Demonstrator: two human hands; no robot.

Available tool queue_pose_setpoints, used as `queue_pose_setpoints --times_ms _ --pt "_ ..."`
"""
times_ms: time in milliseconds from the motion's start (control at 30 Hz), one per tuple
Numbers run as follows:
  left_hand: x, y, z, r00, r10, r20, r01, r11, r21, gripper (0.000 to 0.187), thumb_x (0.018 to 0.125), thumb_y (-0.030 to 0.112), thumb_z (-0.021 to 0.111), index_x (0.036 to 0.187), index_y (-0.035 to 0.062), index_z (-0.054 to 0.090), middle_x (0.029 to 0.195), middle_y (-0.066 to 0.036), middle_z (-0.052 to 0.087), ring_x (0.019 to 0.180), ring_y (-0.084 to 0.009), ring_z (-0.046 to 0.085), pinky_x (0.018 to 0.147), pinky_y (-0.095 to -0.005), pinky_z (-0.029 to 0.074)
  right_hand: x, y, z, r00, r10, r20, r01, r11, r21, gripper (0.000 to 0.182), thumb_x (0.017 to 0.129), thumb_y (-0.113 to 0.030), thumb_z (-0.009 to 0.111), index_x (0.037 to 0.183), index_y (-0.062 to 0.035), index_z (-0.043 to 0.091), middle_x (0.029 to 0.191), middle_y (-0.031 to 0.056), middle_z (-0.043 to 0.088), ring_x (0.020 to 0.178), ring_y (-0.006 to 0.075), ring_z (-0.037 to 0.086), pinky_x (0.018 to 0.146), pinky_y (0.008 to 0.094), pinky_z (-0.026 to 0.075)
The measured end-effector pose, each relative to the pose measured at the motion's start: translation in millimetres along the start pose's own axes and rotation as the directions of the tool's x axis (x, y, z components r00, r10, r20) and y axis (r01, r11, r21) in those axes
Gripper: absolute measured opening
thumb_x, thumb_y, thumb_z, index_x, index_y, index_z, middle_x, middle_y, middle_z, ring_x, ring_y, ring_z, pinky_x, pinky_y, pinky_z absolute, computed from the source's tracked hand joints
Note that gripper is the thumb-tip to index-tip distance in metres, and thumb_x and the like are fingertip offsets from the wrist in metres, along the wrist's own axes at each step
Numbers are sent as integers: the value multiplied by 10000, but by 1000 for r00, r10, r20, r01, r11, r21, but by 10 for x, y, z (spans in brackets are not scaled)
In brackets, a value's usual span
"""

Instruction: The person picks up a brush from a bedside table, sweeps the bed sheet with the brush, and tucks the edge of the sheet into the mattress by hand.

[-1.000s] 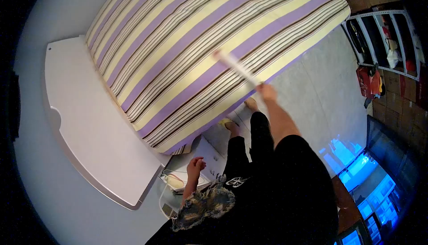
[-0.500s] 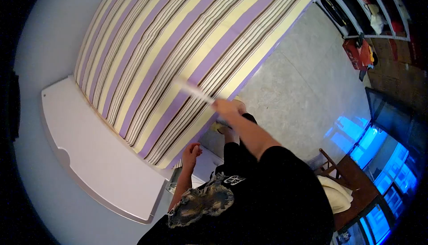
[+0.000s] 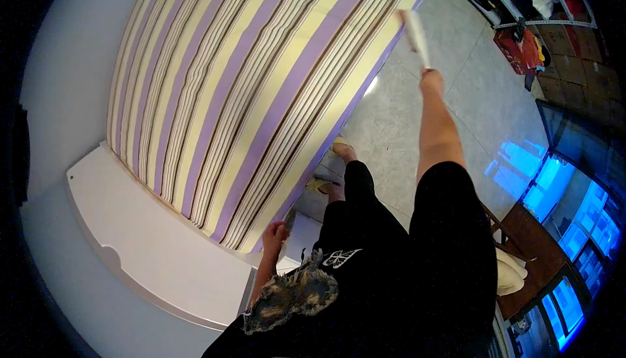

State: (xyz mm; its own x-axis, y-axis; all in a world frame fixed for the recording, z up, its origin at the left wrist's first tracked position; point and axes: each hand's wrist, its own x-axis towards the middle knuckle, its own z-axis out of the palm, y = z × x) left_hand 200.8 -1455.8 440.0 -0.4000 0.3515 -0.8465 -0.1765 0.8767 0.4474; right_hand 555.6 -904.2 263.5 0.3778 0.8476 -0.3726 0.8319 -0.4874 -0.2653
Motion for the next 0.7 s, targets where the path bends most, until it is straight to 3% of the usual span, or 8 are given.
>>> queue_pose_setpoints --times_ms 67,133,233,333,400,467,500,700 --pt "23 84 63 1000 20 2 -20 1000 15 196 918 154 533 1041 25 615 774 -79 646 665 -137 620 611 -248 500 94 -32 -232 991 83 -104 -85 996 -8 399 896 -393 542 903 -14 665 816 193 668 809 329 662 700 449 495" --pt "70 128 141 999 34 3 -34 999 -26 193 917 153 537 1041 27 616 773 -77 648 666 -136 621 611 -251 501 -100 -129 -494 899 438 -10 -402 833 381 452 914 -409 508 906 22 646 819 224 659 801 343 658 677 461 495" --pt "117 316 271 996 86 25 -85 996 -38 187 915 149 545 1040 31 618 779 -75 653 672 -135 624 613 -257 503 -292 387 80 973 -55 -226 70 996 59 470 928 -428 484 925 18 630 811 233 650 720 373 641 624 456 492" --pt "72 453 270 988 142 52 -143 990 10 182 914 145 546 1039 35 620 788 -78 658 681 -135 628 618 -261 506 -1377 271 156 987 -157 40 147 969 198 386 912 -400 513 925 -36 642 825 218 646 794 378 632 695 463 480" --pt "8 486 199 982 176 66 -179 984 26 182 914 143 543 1038 36 621 792 -79 660 684 -134 630 621 -262 507 -1975 323 375 946 -182 267 153 980 129 278 878 -360 541 997 -139 660 964 156 667 917 358 632 779 448 496" --pt "-32 570 123 970 235 62 -239 968 77 191 907 144 541 1035 35 630 790 -81 659 679 -136 633 619 -261 506 -2557 230 229 861 -218 460 177 976 130 270 859 -334 560 1026 -150 665 994 143 668 942 343 630 812 432 491" --pt "30 525 48 963 259 70 -264 961 77 191 907 144 541 1035 35 630 790 -81 659 679 -136 633 619 -261 506 -2784 214 245 843 -256 474 219 967 133 271 839 -363 589 960 -136 677 921 126 680 876 321 648 755 432 499" --pt "209 -109 -309 971 229 -74 -224 972 72 200 883 167 558 982 26 659 689 -95 649 603 -148 641 547 -279 502 -3280 -51 52 759 -258 598 219 966 139 317 830 -370 601 974 -98 678 945 143 676 913 323 638 816 405 494"
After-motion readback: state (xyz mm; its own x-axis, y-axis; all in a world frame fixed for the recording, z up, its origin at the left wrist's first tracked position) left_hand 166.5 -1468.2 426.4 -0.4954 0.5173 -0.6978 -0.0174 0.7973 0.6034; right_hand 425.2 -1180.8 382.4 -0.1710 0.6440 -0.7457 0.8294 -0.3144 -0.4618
